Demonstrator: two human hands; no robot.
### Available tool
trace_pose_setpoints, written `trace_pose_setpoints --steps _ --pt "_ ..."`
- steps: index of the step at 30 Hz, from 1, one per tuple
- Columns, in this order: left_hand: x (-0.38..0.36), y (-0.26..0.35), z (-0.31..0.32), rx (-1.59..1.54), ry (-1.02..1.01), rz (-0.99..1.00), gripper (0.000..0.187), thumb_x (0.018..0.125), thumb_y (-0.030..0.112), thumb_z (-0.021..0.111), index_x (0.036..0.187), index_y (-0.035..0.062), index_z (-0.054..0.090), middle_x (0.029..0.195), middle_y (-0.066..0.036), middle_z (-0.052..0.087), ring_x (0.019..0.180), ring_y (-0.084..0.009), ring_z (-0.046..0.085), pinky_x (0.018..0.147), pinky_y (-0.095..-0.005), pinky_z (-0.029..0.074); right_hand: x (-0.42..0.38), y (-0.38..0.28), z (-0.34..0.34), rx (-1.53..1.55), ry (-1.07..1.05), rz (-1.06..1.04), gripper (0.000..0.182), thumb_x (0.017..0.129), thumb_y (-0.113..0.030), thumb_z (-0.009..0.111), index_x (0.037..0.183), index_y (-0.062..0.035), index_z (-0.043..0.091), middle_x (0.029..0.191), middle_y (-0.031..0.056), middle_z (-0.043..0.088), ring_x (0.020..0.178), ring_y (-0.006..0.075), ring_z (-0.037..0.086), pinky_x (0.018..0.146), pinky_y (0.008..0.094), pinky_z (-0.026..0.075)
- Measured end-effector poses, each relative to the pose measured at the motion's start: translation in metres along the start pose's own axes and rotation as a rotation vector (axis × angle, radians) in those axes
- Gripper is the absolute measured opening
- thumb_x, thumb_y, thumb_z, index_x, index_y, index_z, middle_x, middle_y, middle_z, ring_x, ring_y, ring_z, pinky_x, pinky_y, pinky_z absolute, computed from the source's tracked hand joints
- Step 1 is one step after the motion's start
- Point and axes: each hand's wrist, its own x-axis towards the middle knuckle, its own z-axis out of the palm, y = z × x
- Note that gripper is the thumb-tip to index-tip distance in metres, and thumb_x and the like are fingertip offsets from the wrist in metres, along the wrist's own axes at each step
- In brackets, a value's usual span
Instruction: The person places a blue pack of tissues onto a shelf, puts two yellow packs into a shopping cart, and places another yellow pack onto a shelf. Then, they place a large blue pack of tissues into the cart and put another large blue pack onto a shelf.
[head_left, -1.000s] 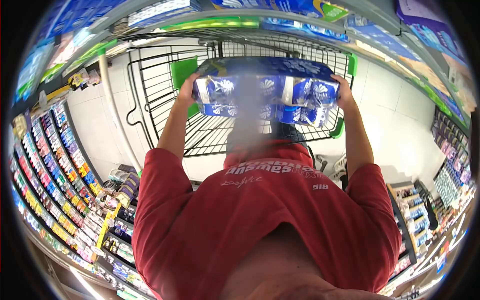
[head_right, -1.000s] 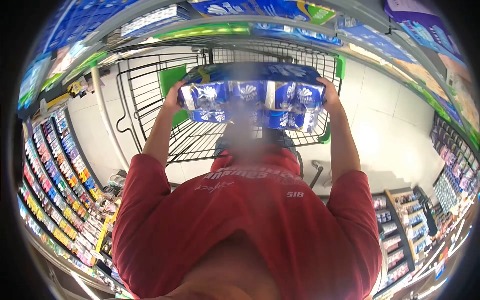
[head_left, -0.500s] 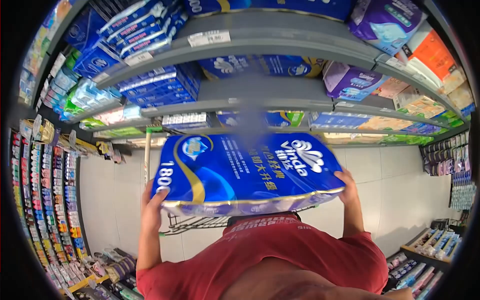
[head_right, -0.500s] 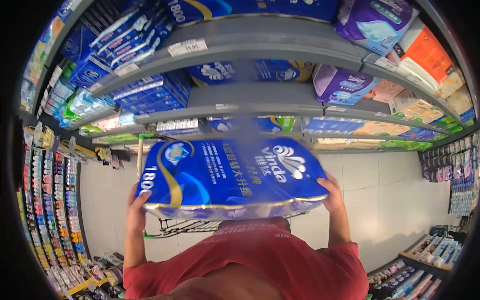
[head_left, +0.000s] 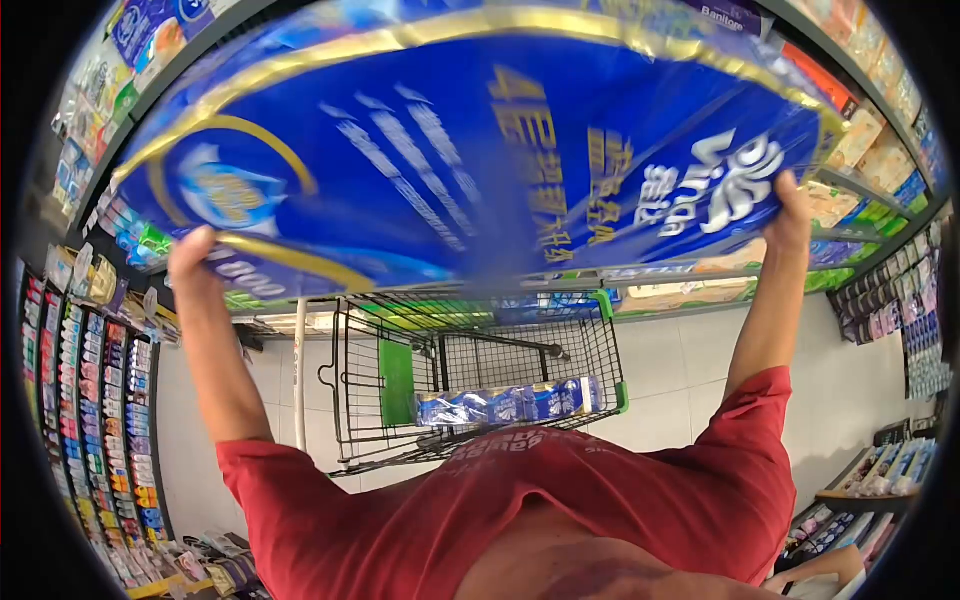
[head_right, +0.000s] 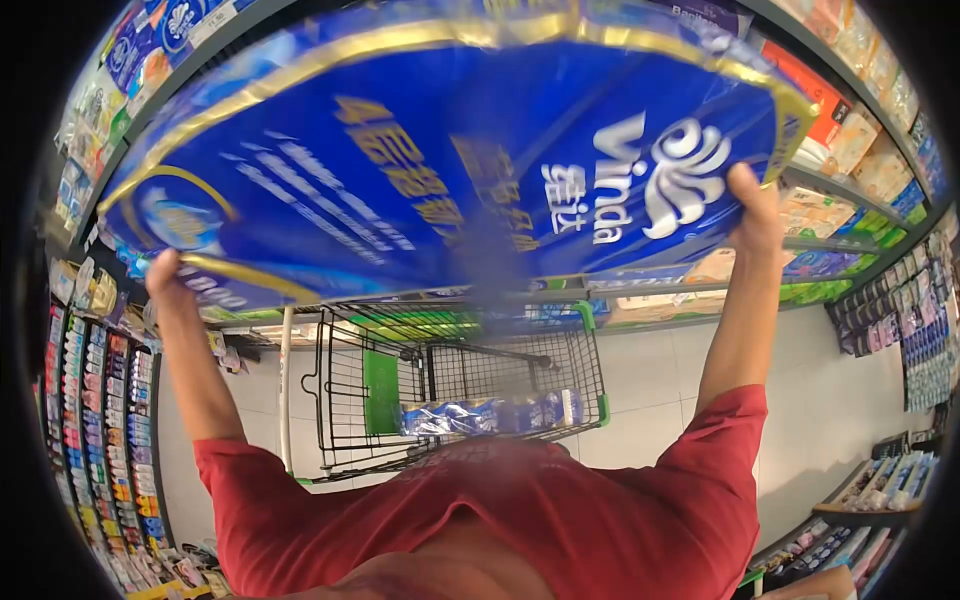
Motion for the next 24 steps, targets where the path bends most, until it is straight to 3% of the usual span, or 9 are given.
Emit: trace_pose_setpoints --steps 3,8,10,14,16,18,20,22,24 --pt "0.011 -0.027 0.040 0.020 -0.061 -0.111 0.064 0.066 0.014 0.073 0.123 0.0016 0.047 0.107 -0.010 0.059 0.095 -0.0220 0.060 0.086 -0.0350 0.049 0.008 0.013 0.009 -0.030 0.008 0.058 0.054 0.081 -0.021 0.067 0.126 0.0018 0.046 0.117 0.0117 0.058 0.106 0.0222 0.058 0.094 0.0350 0.045" --pt "0.083 -0.035 0.042 0.133 -0.206 -0.136 0.058 0.065 0.014 0.077 0.116 0.0014 0.054 0.103 -0.008 0.061 0.094 -0.0191 0.059 0.085 -0.0314 0.047 0.056 -0.001 -0.002 -0.054 0.010 -0.037 0.060 0.079 -0.018 0.067 0.130 0.0020 0.042 0.121 0.0124 0.056 0.109 0.0237 0.056 0.097 0.0348 0.042" --pt "0.114 -0.014 0.057 0.128 -0.382 0.048 0.054 0.066 0.008 0.077 0.115 0.0013 0.055 0.102 -0.006 0.062 0.093 -0.0187 0.060 0.085 -0.0311 0.047 0.075 -0.024 0.010 -0.114 0.074 -0.257 0.063 0.077 -0.013 0.069 0.131 0.0021 0.040 0.122 0.0124 0.056 0.112 0.0243 0.055 0.099 0.0353 0.040" --pt "0.145 0.010 0.064 0.439 -0.470 0.133 0.043 0.068 -0.005 0.072 0.108 0.0019 0.061 0.100 -0.006 0.065 0.092 -0.0172 0.061 0.087 -0.0321 0.047 0.116 -0.059 -0.018 -0.547 -0.061 -0.346 0.048 0.076 -0.008 0.072 0.119 0.0031 0.053 0.112 0.0114 0.061 0.103 0.0213 0.058 0.092 0.0331 0.044" --pt "0.150 0.005 0.068 0.454 -0.422 0.086 0.038 0.067 -0.003 0.074 0.104 0.0014 0.064 0.098 -0.006 0.067 0.092 -0.0163 0.061 0.086 -0.0307 0.047 0.119 -0.077 0.013 -1.054 -0.052 -0.189 0.038 0.074 -0.006 0.074 0.109 0.0011 0.061 0.100 0.0077 0.065 0.094 0.0177 0.061 0.085 0.0311 0.047" --pt "0.159 -0.008 0.067 0.588 -0.382 0.176 0.038 0.068 -0.001 0.075 0.104 0.0020 0.065 0.097 -0.004 0.067 0.090 -0.0153 0.061 0.084 -0.0298 0.047 0.136 -0.056 0.000 -1.002 -0.077 -0.218 0.035 0.073 -0.005 0.075 0.105 0.0002 0.063 0.096 0.0064 0.066 0.089 0.0162 0.062 0.081 0.0301 0.048" --pt "0.169 -0.031 0.060 0.601 -0.389 0.171 0.056 0.069 0.004 0.076 0.122 0.0069 0.057 0.110 -0.012 0.064 0.093 -0.0213 0.063 0.085 -0.0322 0.048 0.154 -0.033 -0.010 -0.951 -0.105 -0.258 0.032 0.071 -0.005 0.076 0.101 -0.0008 0.066 0.092 0.0051 0.068 0.085 0.0146 0.062 0.078 0.0291 0.049" --pt "0.171 -0.040 0.069 0.675 -0.306 0.146 0.037 0.070 -0.004 0.073 0.106 0.0010 0.064 0.101 -0.008 0.066 0.090 -0.0165 0.061 0.081 -0.0295 0.048 0.163 -0.014 -0.013 -0.892 -0.172 -0.230 0.033 0.071 -0.003 0.076 0.102 -0.0005 0.065 0.096 0.0059 0.068 0.082 0.0142 0.063 0.075 0.0283 0.050" --pt "0.179 -0.064 0.067 0.521 -0.225 0.103 0.037 0.070 -0.006 0.072 0.105 0.0012 0.064 0.101 -0.007 0.066 0.091 -0.0160 0.061 0.081 -0.0294 0.049 0.157 -0.006 0.009 -0.866 -0.160 -0.202 0.031 0.071 0.001 0.072 0.101 0.0010 0.064 0.097 0.0071 0.068 0.081 0.0141 0.063 0.075 0.0270 0.050"
